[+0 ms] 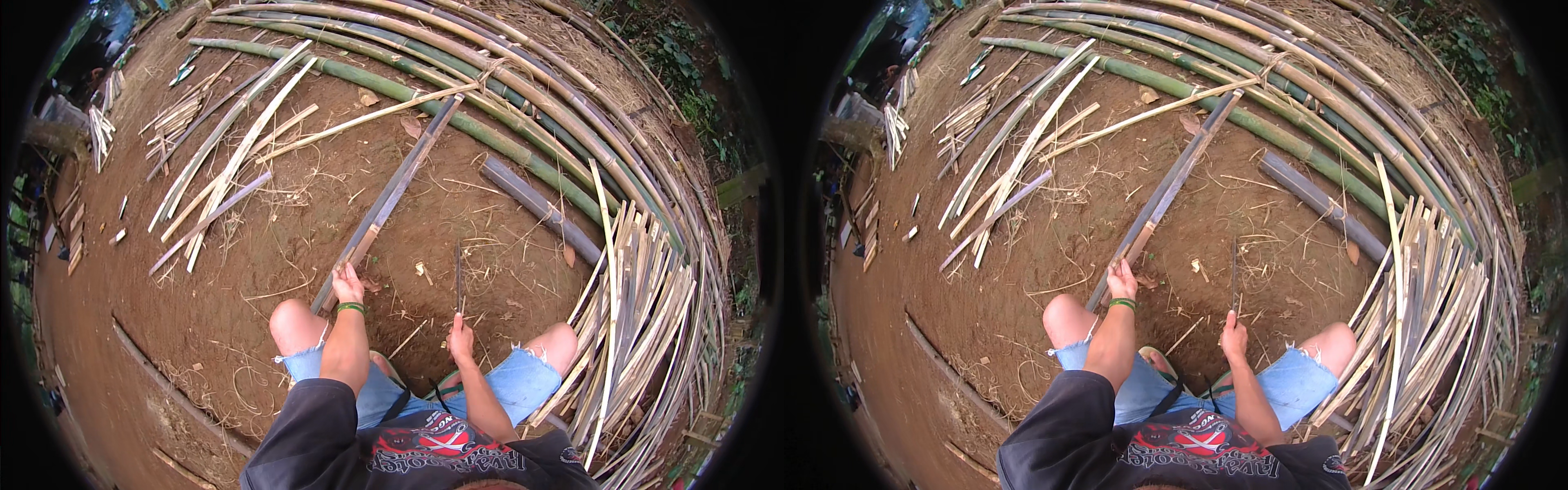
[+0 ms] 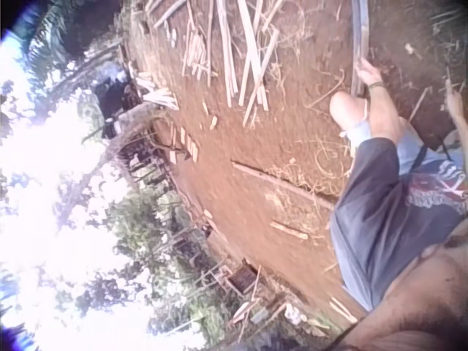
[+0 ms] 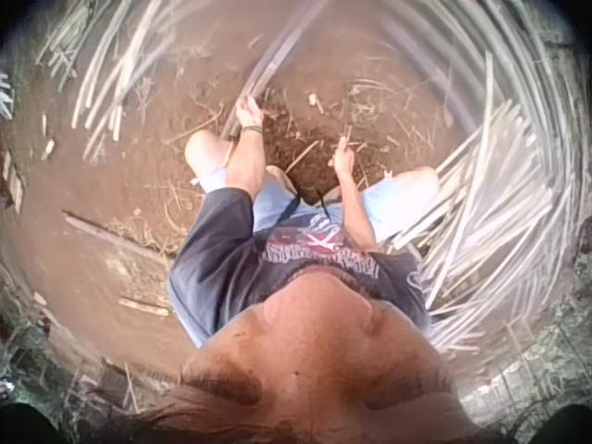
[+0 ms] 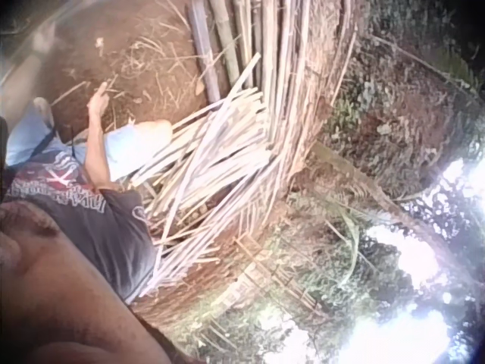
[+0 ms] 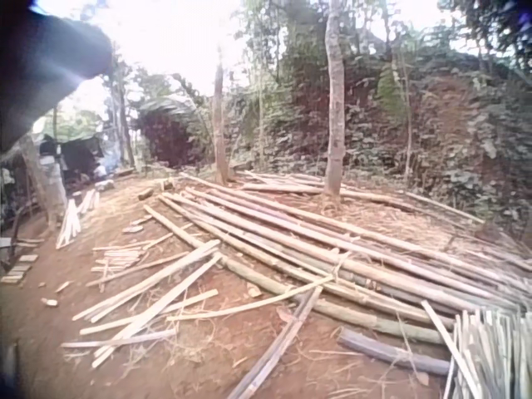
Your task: The person sits on the ground and uses a machete to split long bamboo poles into thin strips. They repeatedly strike the bamboo against a wooden stake to separate the layers, then gather the resulting strips and place them in a pile.
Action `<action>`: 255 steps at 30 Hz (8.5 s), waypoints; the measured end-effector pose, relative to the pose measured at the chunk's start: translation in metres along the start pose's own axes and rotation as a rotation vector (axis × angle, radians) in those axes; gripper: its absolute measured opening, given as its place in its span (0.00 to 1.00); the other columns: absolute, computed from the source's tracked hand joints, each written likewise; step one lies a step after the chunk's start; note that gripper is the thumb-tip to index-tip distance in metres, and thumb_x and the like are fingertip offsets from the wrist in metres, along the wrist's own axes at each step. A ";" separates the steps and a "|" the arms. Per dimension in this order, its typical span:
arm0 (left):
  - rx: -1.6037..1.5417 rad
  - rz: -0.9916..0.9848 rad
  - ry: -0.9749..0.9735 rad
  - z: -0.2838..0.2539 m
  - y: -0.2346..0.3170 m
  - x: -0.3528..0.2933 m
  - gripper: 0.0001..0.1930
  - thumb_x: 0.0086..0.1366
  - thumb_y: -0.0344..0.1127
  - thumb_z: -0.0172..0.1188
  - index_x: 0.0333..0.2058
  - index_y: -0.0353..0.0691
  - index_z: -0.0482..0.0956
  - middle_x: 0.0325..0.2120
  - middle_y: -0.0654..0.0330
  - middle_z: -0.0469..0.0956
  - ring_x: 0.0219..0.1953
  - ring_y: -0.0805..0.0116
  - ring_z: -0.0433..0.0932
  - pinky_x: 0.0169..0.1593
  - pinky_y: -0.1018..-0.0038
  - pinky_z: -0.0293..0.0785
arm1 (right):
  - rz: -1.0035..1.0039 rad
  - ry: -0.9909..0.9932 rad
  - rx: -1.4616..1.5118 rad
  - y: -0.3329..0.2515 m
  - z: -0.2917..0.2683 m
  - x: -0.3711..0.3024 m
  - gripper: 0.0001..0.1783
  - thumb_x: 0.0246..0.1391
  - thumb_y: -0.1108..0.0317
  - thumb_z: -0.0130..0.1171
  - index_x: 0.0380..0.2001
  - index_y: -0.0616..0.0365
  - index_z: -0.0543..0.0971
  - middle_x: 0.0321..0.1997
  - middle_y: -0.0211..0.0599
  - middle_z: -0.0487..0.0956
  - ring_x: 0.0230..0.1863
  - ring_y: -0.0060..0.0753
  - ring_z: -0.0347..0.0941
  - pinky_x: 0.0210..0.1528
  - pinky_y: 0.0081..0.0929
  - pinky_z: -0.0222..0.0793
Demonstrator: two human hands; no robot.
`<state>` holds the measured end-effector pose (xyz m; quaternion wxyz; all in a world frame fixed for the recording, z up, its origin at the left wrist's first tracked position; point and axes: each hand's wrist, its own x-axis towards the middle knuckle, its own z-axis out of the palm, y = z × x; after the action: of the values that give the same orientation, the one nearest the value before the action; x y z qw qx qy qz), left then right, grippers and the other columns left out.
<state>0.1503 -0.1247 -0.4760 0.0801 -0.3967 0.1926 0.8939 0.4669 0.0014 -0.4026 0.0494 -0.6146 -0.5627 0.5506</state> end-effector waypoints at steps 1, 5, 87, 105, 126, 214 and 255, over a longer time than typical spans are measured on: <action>0.009 0.004 -0.005 0.001 -0.001 0.001 0.18 0.76 0.41 0.45 0.45 0.27 0.70 0.46 0.49 0.77 0.50 0.56 0.77 0.60 0.65 0.78 | 0.006 0.003 0.000 0.002 -0.001 0.001 0.34 0.66 0.36 0.42 0.21 0.57 0.69 0.10 0.29 0.65 0.09 0.26 0.62 0.12 0.28 0.57; 0.002 0.014 -0.003 0.003 0.004 0.010 0.18 0.77 0.41 0.44 0.45 0.27 0.70 0.45 0.48 0.77 0.51 0.55 0.77 0.62 0.65 0.75 | 0.008 0.008 -0.013 -0.014 0.002 -0.011 0.35 0.66 0.36 0.42 0.21 0.58 0.71 0.10 0.30 0.67 0.10 0.27 0.65 0.13 0.29 0.59; 2.136 0.176 -0.860 0.081 -0.078 -0.275 0.17 0.66 0.43 0.57 0.39 0.30 0.76 0.20 0.53 0.76 0.23 0.61 0.79 0.30 0.62 0.75 | 0.405 0.684 -0.785 0.225 -0.336 0.029 0.39 0.60 0.44 0.52 0.66 0.56 0.60 0.49 0.61 0.77 0.52 0.60 0.75 0.56 0.50 0.70; 2.194 0.202 -0.861 0.080 -0.085 -0.276 0.17 0.66 0.45 0.58 0.38 0.33 0.77 0.20 0.54 0.76 0.21 0.64 0.77 0.26 0.64 0.73 | 0.333 0.719 -0.639 0.245 -0.344 0.025 0.29 0.60 0.53 0.54 0.59 0.57 0.67 0.46 0.62 0.77 0.50 0.60 0.76 0.48 0.53 0.73; 1.976 -0.128 -0.843 0.090 -0.076 -0.254 0.11 0.68 0.37 0.56 0.32 0.34 0.74 0.15 0.67 0.69 0.13 0.76 0.68 0.17 0.75 0.66 | 0.127 0.846 -0.567 0.198 -0.362 -0.034 0.21 0.49 0.64 0.68 0.47 0.57 0.76 0.48 0.51 0.78 0.50 0.59 0.74 0.52 0.48 0.71; 2.072 -0.186 -0.900 0.096 -0.079 -0.280 0.11 0.73 0.36 0.51 0.31 0.39 0.70 0.13 0.64 0.67 0.15 0.72 0.68 0.19 0.74 0.67 | 0.005 0.839 -0.751 0.186 -0.460 0.048 0.14 0.60 0.63 0.53 0.47 0.52 0.78 0.52 0.42 0.75 0.57 0.45 0.70 0.57 0.42 0.67; 1.419 -0.779 -0.926 0.090 -0.045 -0.257 0.22 0.75 0.53 0.45 0.49 0.42 0.77 0.34 0.55 0.78 0.37 0.60 0.79 0.44 0.65 0.77 | -1.814 0.431 -0.316 -0.358 -0.226 -0.067 0.21 0.49 0.75 0.61 0.49 0.49 0.81 0.46 0.35 0.83 0.46 0.40 0.81 0.47 0.33 0.81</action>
<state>0.2753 -0.0441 -0.2438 0.6667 0.1044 0.4960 0.5465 0.4205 0.2071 -0.0299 0.4777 -0.0306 -0.8729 0.0939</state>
